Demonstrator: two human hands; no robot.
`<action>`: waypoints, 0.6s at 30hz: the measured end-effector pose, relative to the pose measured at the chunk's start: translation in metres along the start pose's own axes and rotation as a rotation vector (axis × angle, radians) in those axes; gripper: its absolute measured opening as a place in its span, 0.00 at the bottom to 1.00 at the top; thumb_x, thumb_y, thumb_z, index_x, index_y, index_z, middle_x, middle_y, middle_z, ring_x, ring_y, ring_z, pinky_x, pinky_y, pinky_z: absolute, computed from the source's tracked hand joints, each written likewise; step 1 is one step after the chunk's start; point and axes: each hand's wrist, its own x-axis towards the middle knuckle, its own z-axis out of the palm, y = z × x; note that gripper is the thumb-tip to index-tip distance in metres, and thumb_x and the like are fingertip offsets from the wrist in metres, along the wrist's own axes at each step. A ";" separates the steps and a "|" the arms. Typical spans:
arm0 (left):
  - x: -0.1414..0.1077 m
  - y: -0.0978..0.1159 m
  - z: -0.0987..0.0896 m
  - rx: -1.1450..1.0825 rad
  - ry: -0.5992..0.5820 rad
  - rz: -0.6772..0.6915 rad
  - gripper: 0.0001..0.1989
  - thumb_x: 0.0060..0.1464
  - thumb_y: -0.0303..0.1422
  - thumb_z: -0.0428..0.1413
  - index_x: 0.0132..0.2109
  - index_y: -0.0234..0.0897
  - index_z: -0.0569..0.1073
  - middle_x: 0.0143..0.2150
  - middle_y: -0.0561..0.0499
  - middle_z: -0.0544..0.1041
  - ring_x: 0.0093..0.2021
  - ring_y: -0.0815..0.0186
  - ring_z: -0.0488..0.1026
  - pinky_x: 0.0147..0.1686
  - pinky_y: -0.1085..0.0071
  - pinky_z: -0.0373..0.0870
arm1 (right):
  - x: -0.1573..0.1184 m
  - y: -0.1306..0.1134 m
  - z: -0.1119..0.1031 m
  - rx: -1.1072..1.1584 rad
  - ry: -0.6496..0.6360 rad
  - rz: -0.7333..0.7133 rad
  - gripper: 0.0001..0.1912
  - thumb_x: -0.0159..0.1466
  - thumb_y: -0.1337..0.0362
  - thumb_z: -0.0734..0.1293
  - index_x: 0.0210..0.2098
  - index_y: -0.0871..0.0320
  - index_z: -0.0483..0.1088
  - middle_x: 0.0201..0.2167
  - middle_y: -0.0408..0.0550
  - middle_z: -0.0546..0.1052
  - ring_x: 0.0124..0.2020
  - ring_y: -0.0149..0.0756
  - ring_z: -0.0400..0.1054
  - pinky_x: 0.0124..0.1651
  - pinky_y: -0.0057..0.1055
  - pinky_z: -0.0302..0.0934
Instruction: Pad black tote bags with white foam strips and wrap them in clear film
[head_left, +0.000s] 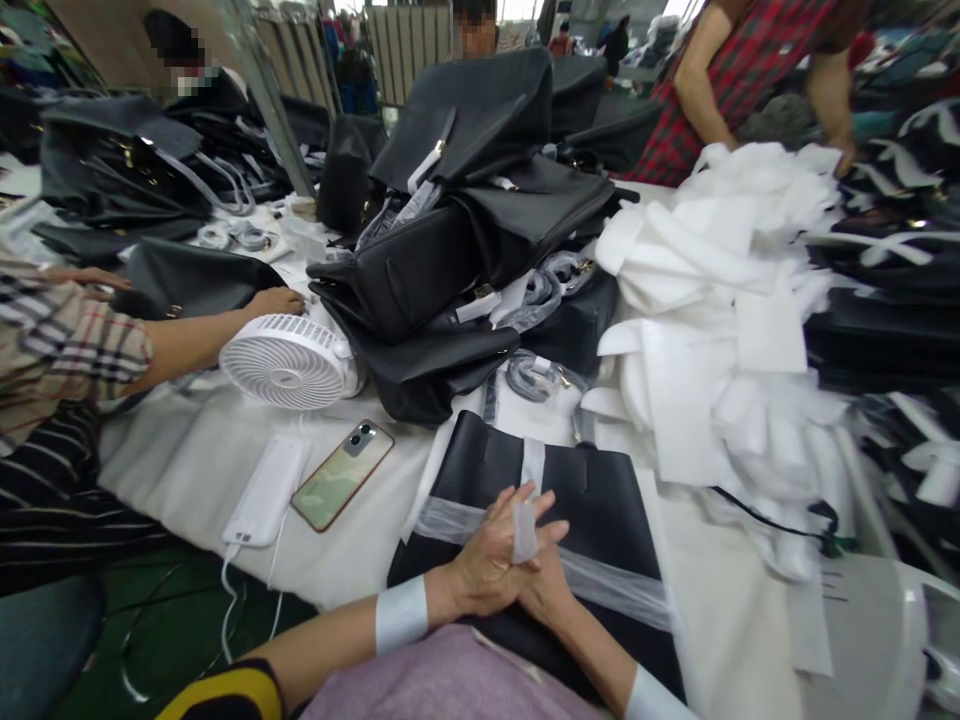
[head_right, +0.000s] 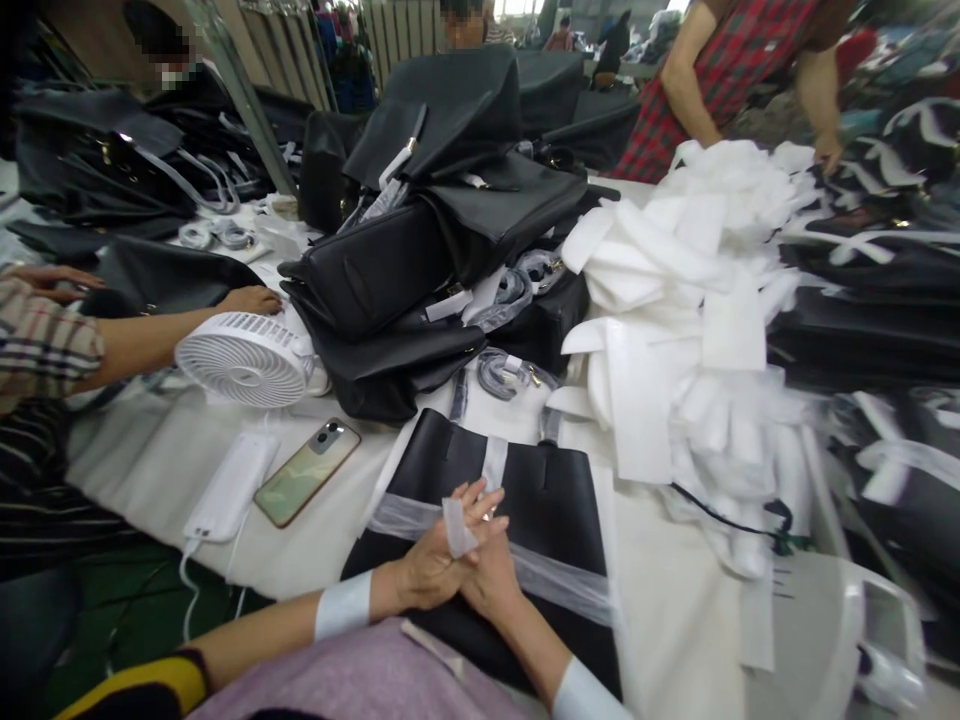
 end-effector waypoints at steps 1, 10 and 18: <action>-0.001 -0.002 0.002 0.023 -0.010 -0.001 0.25 0.67 0.42 0.37 0.67 0.46 0.58 0.72 0.46 0.51 0.72 0.55 0.41 0.67 0.48 0.46 | 0.001 -0.005 -0.004 0.072 0.025 0.027 0.22 0.63 0.59 0.57 0.54 0.56 0.67 0.43 0.55 0.77 0.39 0.46 0.73 0.42 0.40 0.69; -0.001 0.002 0.018 0.222 -0.009 -0.005 0.30 0.65 0.40 0.42 0.71 0.44 0.44 0.74 0.42 0.35 0.72 0.50 0.36 0.66 0.44 0.48 | 0.007 -0.022 -0.021 0.454 0.347 0.273 0.20 0.62 0.46 0.59 0.42 0.56 0.64 0.27 0.43 0.72 0.27 0.37 0.67 0.32 0.33 0.64; 0.004 0.004 0.028 0.489 -0.017 -0.033 0.39 0.61 0.47 0.49 0.71 0.38 0.41 0.71 0.32 0.48 0.70 0.45 0.47 0.64 0.48 0.52 | 0.019 -0.025 -0.036 0.780 0.598 0.458 0.20 0.60 0.48 0.64 0.43 0.56 0.62 0.16 0.32 0.59 0.15 0.28 0.51 0.19 0.25 0.50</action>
